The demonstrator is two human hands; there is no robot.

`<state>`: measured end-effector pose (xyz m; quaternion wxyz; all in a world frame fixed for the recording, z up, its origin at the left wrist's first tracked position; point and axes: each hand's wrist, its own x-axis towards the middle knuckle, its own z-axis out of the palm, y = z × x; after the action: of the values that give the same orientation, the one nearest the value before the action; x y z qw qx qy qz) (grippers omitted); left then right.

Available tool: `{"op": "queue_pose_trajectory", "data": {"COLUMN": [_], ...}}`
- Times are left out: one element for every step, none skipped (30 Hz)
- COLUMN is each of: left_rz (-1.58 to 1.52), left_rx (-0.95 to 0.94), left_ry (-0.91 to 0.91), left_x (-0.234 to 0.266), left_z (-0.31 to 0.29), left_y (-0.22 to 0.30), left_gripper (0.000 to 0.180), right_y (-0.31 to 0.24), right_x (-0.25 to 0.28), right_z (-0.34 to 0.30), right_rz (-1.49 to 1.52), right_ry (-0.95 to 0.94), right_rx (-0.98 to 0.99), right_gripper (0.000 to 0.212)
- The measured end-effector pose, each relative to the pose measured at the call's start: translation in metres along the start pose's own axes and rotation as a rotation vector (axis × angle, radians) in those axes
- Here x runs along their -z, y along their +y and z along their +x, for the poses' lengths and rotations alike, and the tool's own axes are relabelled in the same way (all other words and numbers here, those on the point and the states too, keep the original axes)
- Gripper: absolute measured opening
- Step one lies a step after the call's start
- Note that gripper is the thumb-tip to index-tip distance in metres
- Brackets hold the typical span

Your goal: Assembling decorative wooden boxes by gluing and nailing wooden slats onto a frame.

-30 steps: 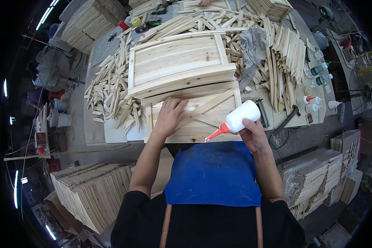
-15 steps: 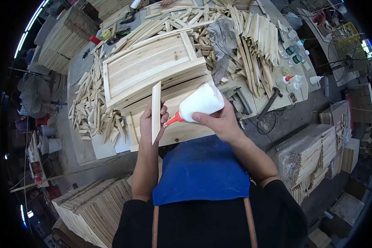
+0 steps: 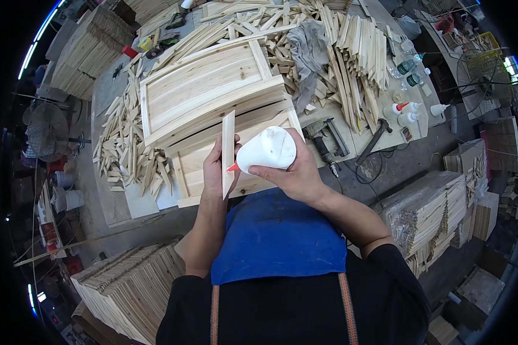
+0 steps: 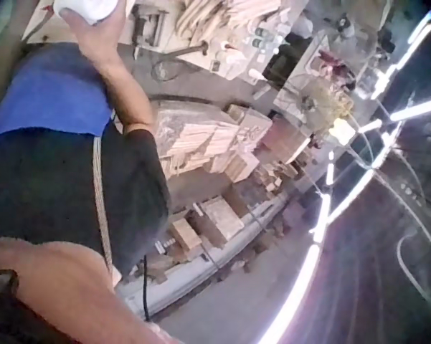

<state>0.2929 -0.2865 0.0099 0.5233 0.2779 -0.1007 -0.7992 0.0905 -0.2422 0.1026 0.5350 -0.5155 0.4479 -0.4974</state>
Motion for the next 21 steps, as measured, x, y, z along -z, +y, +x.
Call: {"op": "queue_pose_trajectory", "data": {"left_rz": [0.002, 0.004, 0.004, 0.009, 0.015, 0.02, 0.021, 0.022, 0.024, 0.026, 0.028, 0.03, 0.033, 0.035, 0.036, 0.034, 0.033, 0.031, 0.033, 0.024, 0.015], "left_rx": [-0.021, -0.041, -0.04, -0.02, 0.001, 0.022, 0.024, 0.015, 0.007, -0.001, 0.001, -0.002, -0.004, -0.005, -0.001, -0.013, -0.024, -0.034, -0.03, -0.012, 0.007], "left_ry": [0.035, 0.07, 0.07, 0.032, -0.007, -0.045, -0.045, -0.06, -0.076, -0.092, -0.093, -0.089, -0.085, -0.083, -0.086, -0.035, 0.016, 0.067, 0.061, 0.045, 0.028], "left_x": [-0.005, -0.007, -0.005, -0.003, 0.0, 0.001, 0.003, 0.004, 0.002, 0.001, 0.0, 0.0, 0.0, -0.003, -0.006, -0.01, -0.014, -0.017, -0.016, -0.011, -0.008], "left_z": [0.0, 0.0, 0.0, 0.001, 0.001, 0.001, 0.001, 0.0, -0.001, -0.001, -0.002, -0.002, -0.003, -0.003, -0.004, -0.005, -0.006, -0.006, -0.007, -0.007, -0.008], "left_y": [0.0, 0.0, -0.001, 0.001, 0.002, 0.002, 0.001, 0.0, -0.001, -0.001, -0.002, -0.002, -0.003, -0.003, -0.004, -0.006, -0.007, -0.008, -0.009, -0.009, -0.009], "left_gripper": [0.041, 0.041, 0.041, 0.041, 0.041, 0.04, 0.04, 0.04, 0.04, 0.04, 0.04, 0.04, 0.039, 0.039, 0.039, 0.04, 0.04, 0.041, 0.041, 0.04, 0.04], "right_y": [-0.002, -0.004, -0.005, -0.007, -0.008, -0.008, -0.009, -0.009, -0.008, -0.007, -0.006, -0.004, -0.001, 0.001, 0.002, 0.003, 0.004, 0.004, 0.003, 0.003, 0.003], "right_x": [0.001, 0.002, 0.003, 0.003, 0.002, 0.002, 0.001, 0.001, 0.001, 0.001, 0.002, 0.003, 0.004, 0.005, 0.007, 0.008, 0.009, 0.01, 0.011, 0.013, 0.015], "right_z": [-0.001, -0.002, -0.002, -0.003, -0.005, -0.006, -0.006, -0.006, -0.006, -0.005, -0.004, -0.002, -0.001, 0.001, 0.003, 0.005, 0.007, 0.009, 0.012, 0.015, 0.018], "right_rz": [-0.019, -0.038, -0.056, -0.056, -0.062, -0.068, -0.073, -0.073, -0.055, -0.037, -0.019, -0.018, 0.006, 0.029, 0.052, 0.051, 0.057, 0.061, 0.065, 0.063, 0.083], "right_ry": [-0.006, -0.012, -0.018, -0.018, -0.037, -0.056, -0.075, -0.074, -0.064, -0.054, -0.044, -0.042, -0.028, -0.013, 0.002, 0.006, 0.035, 0.064, 0.094, 0.101, 0.13], "right_rx": [0.003, 0.006, 0.008, 0.008, 0.003, -0.002, -0.008, -0.008, -0.013, -0.018, -0.023, -0.022, -0.023, -0.023, -0.023, -0.021, -0.004, 0.015, 0.034, 0.038, 0.025], "right_gripper": [0.059, 0.059, 0.059, 0.059, 0.059, 0.058, 0.058, 0.058, 0.057, 0.056, 0.056, 0.056, 0.056, 0.057, 0.058, 0.058, 0.057, 0.057, 0.056, 0.056, 0.056]}}
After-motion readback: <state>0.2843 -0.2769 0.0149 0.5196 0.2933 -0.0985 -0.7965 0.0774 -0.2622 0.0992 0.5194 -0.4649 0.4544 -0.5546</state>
